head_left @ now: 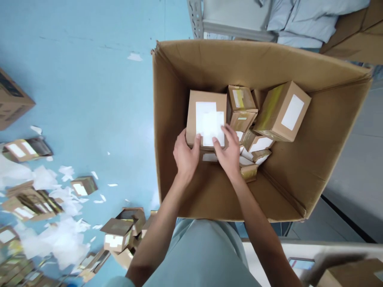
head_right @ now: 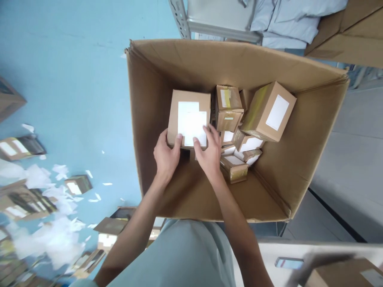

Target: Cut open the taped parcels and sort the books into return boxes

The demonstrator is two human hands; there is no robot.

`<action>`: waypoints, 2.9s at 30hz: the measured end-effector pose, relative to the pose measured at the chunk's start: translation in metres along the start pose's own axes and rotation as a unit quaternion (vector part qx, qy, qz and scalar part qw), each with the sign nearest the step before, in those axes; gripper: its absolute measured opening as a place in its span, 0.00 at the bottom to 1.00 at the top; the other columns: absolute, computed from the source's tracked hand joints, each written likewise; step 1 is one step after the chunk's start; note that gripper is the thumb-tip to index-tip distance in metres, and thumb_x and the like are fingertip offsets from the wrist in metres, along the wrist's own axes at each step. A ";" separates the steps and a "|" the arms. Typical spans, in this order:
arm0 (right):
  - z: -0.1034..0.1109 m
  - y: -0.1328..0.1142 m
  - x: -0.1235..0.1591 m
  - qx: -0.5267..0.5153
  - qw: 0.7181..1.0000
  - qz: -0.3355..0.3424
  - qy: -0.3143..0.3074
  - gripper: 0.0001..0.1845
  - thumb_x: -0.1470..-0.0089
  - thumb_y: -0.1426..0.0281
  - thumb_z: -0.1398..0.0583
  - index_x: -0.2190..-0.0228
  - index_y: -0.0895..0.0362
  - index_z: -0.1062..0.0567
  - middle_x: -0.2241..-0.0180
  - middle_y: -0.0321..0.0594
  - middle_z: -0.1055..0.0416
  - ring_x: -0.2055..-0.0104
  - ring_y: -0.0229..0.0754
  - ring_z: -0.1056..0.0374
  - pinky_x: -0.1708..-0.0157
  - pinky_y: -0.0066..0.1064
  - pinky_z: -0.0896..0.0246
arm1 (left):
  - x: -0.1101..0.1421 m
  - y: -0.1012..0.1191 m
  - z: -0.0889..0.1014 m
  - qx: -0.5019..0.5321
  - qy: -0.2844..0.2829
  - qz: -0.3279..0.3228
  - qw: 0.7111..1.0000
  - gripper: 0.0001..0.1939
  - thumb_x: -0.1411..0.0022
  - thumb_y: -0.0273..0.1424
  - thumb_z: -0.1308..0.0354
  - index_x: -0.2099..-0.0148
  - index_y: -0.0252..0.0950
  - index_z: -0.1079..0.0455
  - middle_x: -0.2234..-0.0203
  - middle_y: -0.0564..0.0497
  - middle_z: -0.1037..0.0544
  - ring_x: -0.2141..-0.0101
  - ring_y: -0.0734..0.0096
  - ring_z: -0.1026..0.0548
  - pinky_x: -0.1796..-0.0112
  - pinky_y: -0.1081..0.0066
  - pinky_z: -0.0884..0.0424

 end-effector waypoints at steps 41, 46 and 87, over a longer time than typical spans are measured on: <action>-0.045 0.190 0.025 0.101 0.967 -0.150 -0.182 0.24 0.28 0.61 0.39 0.38 0.61 0.21 0.38 0.59 0.21 0.34 0.61 0.27 0.28 0.55 0.36 | -0.015 -0.119 -0.167 -0.158 -0.317 -0.064 0.933 0.33 0.27 0.26 0.43 0.22 0.37 0.35 0.24 0.36 0.32 0.31 0.43 0.28 0.30 0.46 0.31; -0.074 0.178 0.027 0.075 0.959 -0.182 -0.203 0.26 0.27 0.56 0.37 0.39 0.60 0.20 0.39 0.59 0.20 0.34 0.60 0.26 0.29 0.52 0.33 | 0.018 -0.138 -0.154 -0.080 -0.324 -0.001 0.942 0.33 0.33 0.19 0.43 0.28 0.40 0.25 0.23 0.40 0.32 0.29 0.51 0.26 0.30 0.53 0.29; 0.053 0.239 0.112 0.209 0.910 -0.322 -0.157 0.26 0.32 0.69 0.39 0.39 0.69 0.21 0.34 0.71 0.27 0.28 0.65 0.33 0.26 0.60 0.42 | 0.069 -0.117 -0.138 -0.123 -0.411 0.061 0.901 0.20 0.27 0.30 0.38 0.36 0.34 0.20 0.39 0.33 0.17 0.37 0.40 0.20 0.33 0.47 0.27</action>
Point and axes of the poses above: each hand's wrist, its own x-axis away from the middle knuckle, its own z-axis out of the back of the hand, y = z × x, the point moved 1 cm from there along -x, towards the middle knuckle
